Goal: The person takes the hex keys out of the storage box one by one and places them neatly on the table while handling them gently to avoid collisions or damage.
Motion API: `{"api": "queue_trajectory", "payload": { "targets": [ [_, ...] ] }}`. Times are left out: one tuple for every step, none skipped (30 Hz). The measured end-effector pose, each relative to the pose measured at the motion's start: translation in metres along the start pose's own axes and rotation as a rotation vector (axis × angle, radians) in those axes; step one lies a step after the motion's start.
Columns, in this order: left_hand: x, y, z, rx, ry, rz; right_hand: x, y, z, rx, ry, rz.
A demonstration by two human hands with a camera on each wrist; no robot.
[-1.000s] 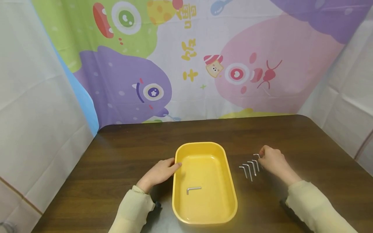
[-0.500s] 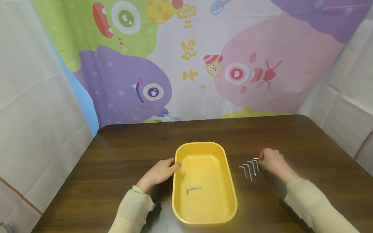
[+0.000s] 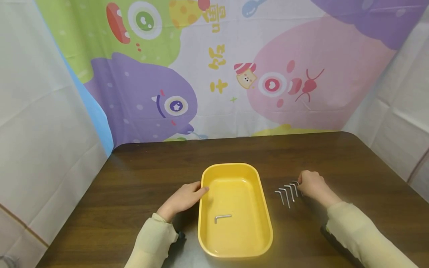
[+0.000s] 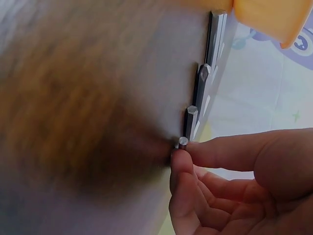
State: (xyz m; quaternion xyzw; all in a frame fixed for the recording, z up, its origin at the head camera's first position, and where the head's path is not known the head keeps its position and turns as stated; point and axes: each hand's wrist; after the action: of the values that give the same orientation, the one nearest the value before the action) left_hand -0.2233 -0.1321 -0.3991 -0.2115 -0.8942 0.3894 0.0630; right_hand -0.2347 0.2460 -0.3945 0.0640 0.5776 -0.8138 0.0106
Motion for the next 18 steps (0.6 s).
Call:
{"api": "queue_trajectory", "payload": {
  "targets": [
    [-0.0001, -0.0002, -0.0001, 0.002, 0.0, -0.001, 0.0, 0.0, -0.0001, 0.0, -0.004, 0.0],
    [-0.0002, -0.0004, -0.0003, 0.004, -0.001, -0.001, 0.0, 0.0001, -0.0002, 0.0, -0.005, -0.001],
    [-0.0003, -0.0005, -0.0005, 0.004, -0.001, -0.001, 0.0, 0.0004, -0.0001, -0.001, -0.003, 0.0],
    [-0.0003, -0.0007, -0.0007, 0.004, -0.001, -0.001, 0.0002, 0.0005, -0.0001, -0.003, -0.003, 0.001],
    [-0.0004, -0.0008, -0.0007, 0.005, -0.001, -0.001, 0.0003, 0.0009, -0.0001, -0.006, 0.0, 0.002],
    [-0.0004, -0.0009, -0.0008, 0.005, -0.001, -0.002, 0.0006, 0.0012, -0.0001, -0.007, 0.003, 0.003],
    [-0.0004, -0.0009, -0.0009, 0.006, 0.0, -0.002, 0.0008, 0.0014, -0.0002, -0.009, 0.007, 0.004],
    [-0.0004, -0.0009, -0.0008, 0.006, 0.001, -0.003, 0.0011, 0.0016, -0.0003, -0.011, 0.008, 0.004],
    [-0.0004, -0.0008, -0.0007, 0.006, 0.002, -0.003, 0.0012, 0.0017, -0.0004, -0.014, 0.012, 0.005],
    [-0.0004, -0.0007, -0.0005, 0.005, 0.003, -0.003, 0.0014, 0.0015, -0.0006, -0.016, 0.012, 0.004],
    [-0.0004, -0.0005, -0.0004, 0.005, 0.004, -0.002, 0.0012, 0.0014, -0.0006, -0.019, 0.015, 0.003],
    [-0.0004, -0.0004, -0.0003, 0.005, 0.006, -0.001, 0.0009, 0.0011, -0.0006, -0.021, 0.014, 0.0],
    [-0.0004, -0.0002, -0.0001, 0.004, 0.007, 0.0, 0.0005, 0.0009, -0.0005, -0.024, 0.011, -0.006],
    [-0.0003, 0.0, 0.0, 0.004, 0.007, 0.0, -0.0002, 0.0004, 0.0, -0.027, 0.003, -0.018],
    [-0.0002, 0.0001, 0.0003, 0.005, 0.008, 0.0, -0.001, -0.0001, 0.0008, -0.03, -0.006, -0.03],
    [-0.0001, 0.0003, 0.0004, 0.005, 0.008, 0.0, -0.002, -0.0005, 0.002, -0.033, -0.015, -0.042],
    [0.0001, 0.0004, 0.0007, 0.006, 0.008, -0.001, -0.0034, -0.0011, 0.0038, -0.033, -0.025, -0.055],
    [0.0002, 0.0005, 0.0009, 0.006, 0.008, -0.002, -0.0046, -0.0018, 0.0057, -0.032, -0.033, -0.063]
  ]
}}
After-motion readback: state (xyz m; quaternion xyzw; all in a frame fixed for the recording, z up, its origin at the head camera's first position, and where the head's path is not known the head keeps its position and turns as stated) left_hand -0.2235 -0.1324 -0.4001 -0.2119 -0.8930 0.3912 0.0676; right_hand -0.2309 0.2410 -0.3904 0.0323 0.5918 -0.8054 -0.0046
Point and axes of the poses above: each hand's wrist, its own x-axis towards the middle knuckle, its own y-axis out of the palm, z = x × y, and after that the axes turned 8 degrees about y, right-handed
